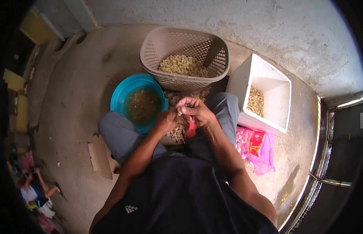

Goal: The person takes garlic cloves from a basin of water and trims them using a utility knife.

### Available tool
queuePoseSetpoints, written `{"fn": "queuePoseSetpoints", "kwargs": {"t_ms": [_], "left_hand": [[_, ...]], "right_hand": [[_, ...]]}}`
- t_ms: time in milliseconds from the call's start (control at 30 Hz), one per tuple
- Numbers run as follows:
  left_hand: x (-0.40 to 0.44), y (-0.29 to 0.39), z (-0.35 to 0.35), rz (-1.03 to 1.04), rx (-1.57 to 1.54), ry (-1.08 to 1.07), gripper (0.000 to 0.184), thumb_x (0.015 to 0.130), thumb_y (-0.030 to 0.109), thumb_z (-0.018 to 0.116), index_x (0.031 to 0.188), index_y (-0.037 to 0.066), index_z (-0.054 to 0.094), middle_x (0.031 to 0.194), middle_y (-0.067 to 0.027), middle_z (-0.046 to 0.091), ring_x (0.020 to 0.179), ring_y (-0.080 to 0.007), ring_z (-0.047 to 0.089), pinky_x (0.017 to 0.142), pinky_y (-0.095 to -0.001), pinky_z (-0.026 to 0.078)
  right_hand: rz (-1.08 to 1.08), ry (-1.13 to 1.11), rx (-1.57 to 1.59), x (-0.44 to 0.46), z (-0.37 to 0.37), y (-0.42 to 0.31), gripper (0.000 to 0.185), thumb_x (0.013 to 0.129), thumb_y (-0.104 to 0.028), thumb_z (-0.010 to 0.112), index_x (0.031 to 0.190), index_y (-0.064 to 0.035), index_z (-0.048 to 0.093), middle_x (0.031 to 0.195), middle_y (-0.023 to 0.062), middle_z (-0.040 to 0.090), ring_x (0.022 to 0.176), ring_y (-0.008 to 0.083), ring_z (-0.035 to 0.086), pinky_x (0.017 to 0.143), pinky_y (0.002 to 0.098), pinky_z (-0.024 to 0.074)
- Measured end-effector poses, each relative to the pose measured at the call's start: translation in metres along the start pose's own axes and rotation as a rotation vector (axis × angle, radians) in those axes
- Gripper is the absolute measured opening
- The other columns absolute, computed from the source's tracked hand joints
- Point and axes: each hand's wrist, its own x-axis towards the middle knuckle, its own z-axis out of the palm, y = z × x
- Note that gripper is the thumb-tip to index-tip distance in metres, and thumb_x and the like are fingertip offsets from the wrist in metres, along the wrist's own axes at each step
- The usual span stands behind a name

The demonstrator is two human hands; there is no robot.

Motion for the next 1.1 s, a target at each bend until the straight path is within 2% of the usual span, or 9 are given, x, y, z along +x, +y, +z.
{"fn": "queuePoseSetpoints", "kwargs": {"t_ms": [167,233,300,400,467,633,800,900,1100], "left_hand": [[0.001,0.01,-0.005,-0.05,-0.094,-0.034,0.027,0.095,0.025,0.066,0.107,0.0,0.07,0.091,-0.0193,0.072,0.086,-0.0382,0.071,0.075,-0.0483,0.054],[0.009,-0.006,0.018,-0.082,-0.348,0.099,0.034,0.097,0.032,0.066,0.111,0.001,0.069,0.083,-0.0163,0.072,0.074,-0.0313,0.07,0.065,-0.0434,0.054],[0.012,-0.008,0.021,-0.26,-0.648,0.078,0.04,0.098,0.038,0.066,0.113,0.001,0.068,0.076,-0.0115,0.068,0.063,-0.0225,0.066,0.055,-0.0368,0.05],[0.013,-0.006,-0.006,-0.588,-1.064,-0.086,0.046,0.102,0.048,0.057,0.119,0.005,0.065,0.065,-0.0036,0.057,0.042,-0.0097,0.048,0.035,-0.0254,0.035],[0.014,-0.007,-0.011,-0.682,-1.286,-0.073,0.051,0.103,0.051,0.052,0.12,0.004,0.063,0.067,-0.0042,0.059,0.043,-0.0108,0.05,0.035,-0.0268,0.036],[0.02,0.0,-0.018,-0.788,-1.631,-0.055,0.05,0.102,0.048,0.049,0.121,0.003,0.061,0.07,-0.0059,0.061,0.045,-0.0132,0.053,0.035,-0.0279,0.039],[0.021,0.001,-0.007,-0.717,-1.303,-0.118,0.043,0.1,0.039,0.057,0.124,0.004,0.063,0.068,-0.0052,0.06,0.046,-0.0128,0.053,0.036,-0.0277,0.04],[0.016,-0.006,0.01,-0.52,-0.961,-0.12,0.03,0.097,0.028,0.066,0.113,0.003,0.071,0.065,-0.0021,0.058,0.045,-0.0097,0.051,0.037,-0.0257,0.038],[0.012,0.008,-0.004,-0.599,-1.067,-0.087,0.031,0.097,0.022,0.067,0.117,0.0,0.071,0.067,-0.0011,0.06,0.046,-0.0068,0.05,0.04,-0.023,0.037]], "right_hand": [[-0.323,0.105,-0.214,0.014,0.029,-0.064,0.024,0.086,-0.006,0.076,0.105,0.0017,0.066,0.084,0.0059,0.068,0.048,0.0062,0.051,0.041,0.0197,0.0364],[-0.463,0.571,-0.586,0.042,0.02,-0.077,0.03,0.09,-0.006,0.072,0.117,-0.0034,0.061,0.091,0.0007,0.065,0.049,0.0057,0.047,0.041,0.0213,0.0352],[-0.556,0.696,-0.572,0.06,-0.004,-0.077,0.036,0.091,-0.007,0.072,0.123,-0.0055,0.057,0.086,-0.001,0.061,0.049,0.0054,0.045,0.041,0.0228,0.0345],[-0.314,0.543,-0.347,0.037,0.0,-0.062,0.035,0.091,-0.007,0.07,0.123,-0.006,0.056,0.08,-0.003,0.057,0.049,0.0051,0.043,0.041,0.0224,0.035],[-0.047,0.289,-0.042,0.007,0.016,-0.038,0.027,0.09,-0.006,0.069,0.115,-0.0074,0.058,0.07,-0.0043,0.051,0.044,0.0053,0.041,0.036,0.0224,0.0328],[0.233,0.322,0.042,-0.064,0.058,0.046,0.02,0.093,-0.01,0.073,0.105,-0.0056,0.057,0.073,0.0019,0.059,0.049,0.0109,0.053,0.044,0.0251,0.0405],[0.211,0.373,-0.247,-0.078,0.059,0.045,0.016,0.097,-0.014,0.071,0.103,-0.0035,0.061,0.072,-0.0004,0.06,0.052,0.0062,0.051,0.046,0.0237,0.0407],[-0.151,0.422,-0.587,-0.05,0.047,0.025,0.016,0.098,-0.016,0.07,0.102,-0.0026,0.063,0.07,-0.0002,0.06,0.054,0.0044,0.051,0.047,0.0221,0.0402],[-0.173,0.485,-1.038,0.022,-0.044,0.04,0.026,0.096,-0.022,0.069,0.102,0.0029,0.063,0.075,0.0045,0.064,0.053,0.0137,0.058,0.049,0.0334,0.0458]]}}
